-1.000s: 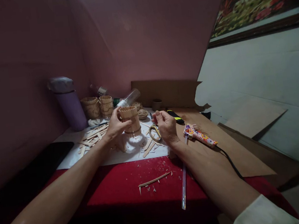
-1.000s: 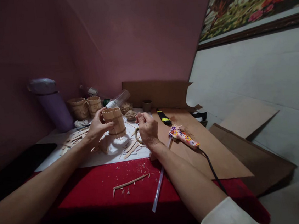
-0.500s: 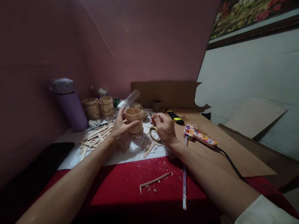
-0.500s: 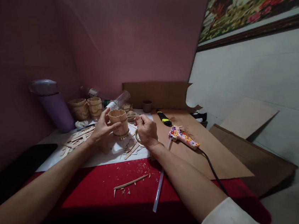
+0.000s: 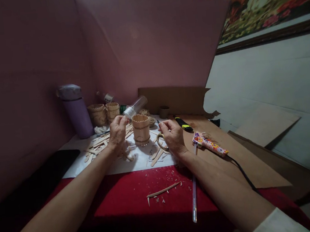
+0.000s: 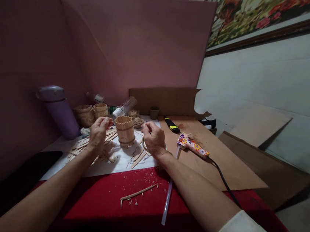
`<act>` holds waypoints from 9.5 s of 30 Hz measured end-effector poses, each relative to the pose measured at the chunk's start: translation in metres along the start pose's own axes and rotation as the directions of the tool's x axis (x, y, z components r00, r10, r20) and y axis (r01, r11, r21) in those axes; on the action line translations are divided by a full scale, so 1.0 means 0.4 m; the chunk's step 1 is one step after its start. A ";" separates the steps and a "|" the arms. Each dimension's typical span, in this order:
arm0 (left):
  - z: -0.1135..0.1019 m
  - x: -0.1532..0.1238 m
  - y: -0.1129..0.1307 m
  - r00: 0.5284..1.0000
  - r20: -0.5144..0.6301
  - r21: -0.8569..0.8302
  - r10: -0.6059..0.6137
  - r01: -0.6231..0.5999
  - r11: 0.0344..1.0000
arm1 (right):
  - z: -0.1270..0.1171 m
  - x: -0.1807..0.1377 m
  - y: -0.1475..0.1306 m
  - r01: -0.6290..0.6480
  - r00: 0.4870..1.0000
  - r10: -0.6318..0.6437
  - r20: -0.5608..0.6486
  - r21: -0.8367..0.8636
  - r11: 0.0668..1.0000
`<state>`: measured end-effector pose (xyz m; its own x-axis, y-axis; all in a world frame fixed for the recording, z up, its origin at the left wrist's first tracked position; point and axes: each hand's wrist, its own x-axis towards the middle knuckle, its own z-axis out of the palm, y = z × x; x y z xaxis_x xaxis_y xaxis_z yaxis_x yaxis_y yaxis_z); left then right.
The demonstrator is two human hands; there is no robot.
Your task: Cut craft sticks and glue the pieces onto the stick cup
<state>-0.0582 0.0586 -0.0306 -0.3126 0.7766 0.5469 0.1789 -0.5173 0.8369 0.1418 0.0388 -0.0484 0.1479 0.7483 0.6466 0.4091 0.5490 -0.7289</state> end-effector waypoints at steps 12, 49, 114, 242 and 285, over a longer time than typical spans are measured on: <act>0.045 -0.010 -0.043 0.943 0.326 -0.054 -0.062 0.084 0.995 | -0.004 -0.006 -0.024 0.049 0.998 -0.047 0.034 -0.058 0.997; 0.021 -0.063 0.097 0.878 0.458 -0.438 -0.138 0.358 0.825 | -0.023 -0.020 -0.075 -0.666 0.634 0.045 0.772 0.516 0.539; 0.011 -0.051 0.103 0.877 0.381 -0.555 -0.293 0.471 0.686 | -0.010 -0.033 -0.070 0.735 0.642 -0.754 0.141 -0.392 0.553; -0.023 -0.025 0.141 0.917 0.351 -0.459 -0.187 0.343 0.820 | 0.015 -0.055 -0.099 -0.708 0.664 0.127 0.737 0.566 0.422; -0.013 0.010 0.015 0.998 -0.050 -0.119 -0.025 0.019 0.993 | 0.021 -0.016 -0.038 -0.338 0.919 0.394 0.022 0.556 0.759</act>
<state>-0.0632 0.0568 -0.0234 -0.3629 0.7703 0.5243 0.0612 -0.5418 0.8383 0.1269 0.0288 -0.0435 0.2776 0.9119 0.3023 -0.2404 0.3706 -0.8972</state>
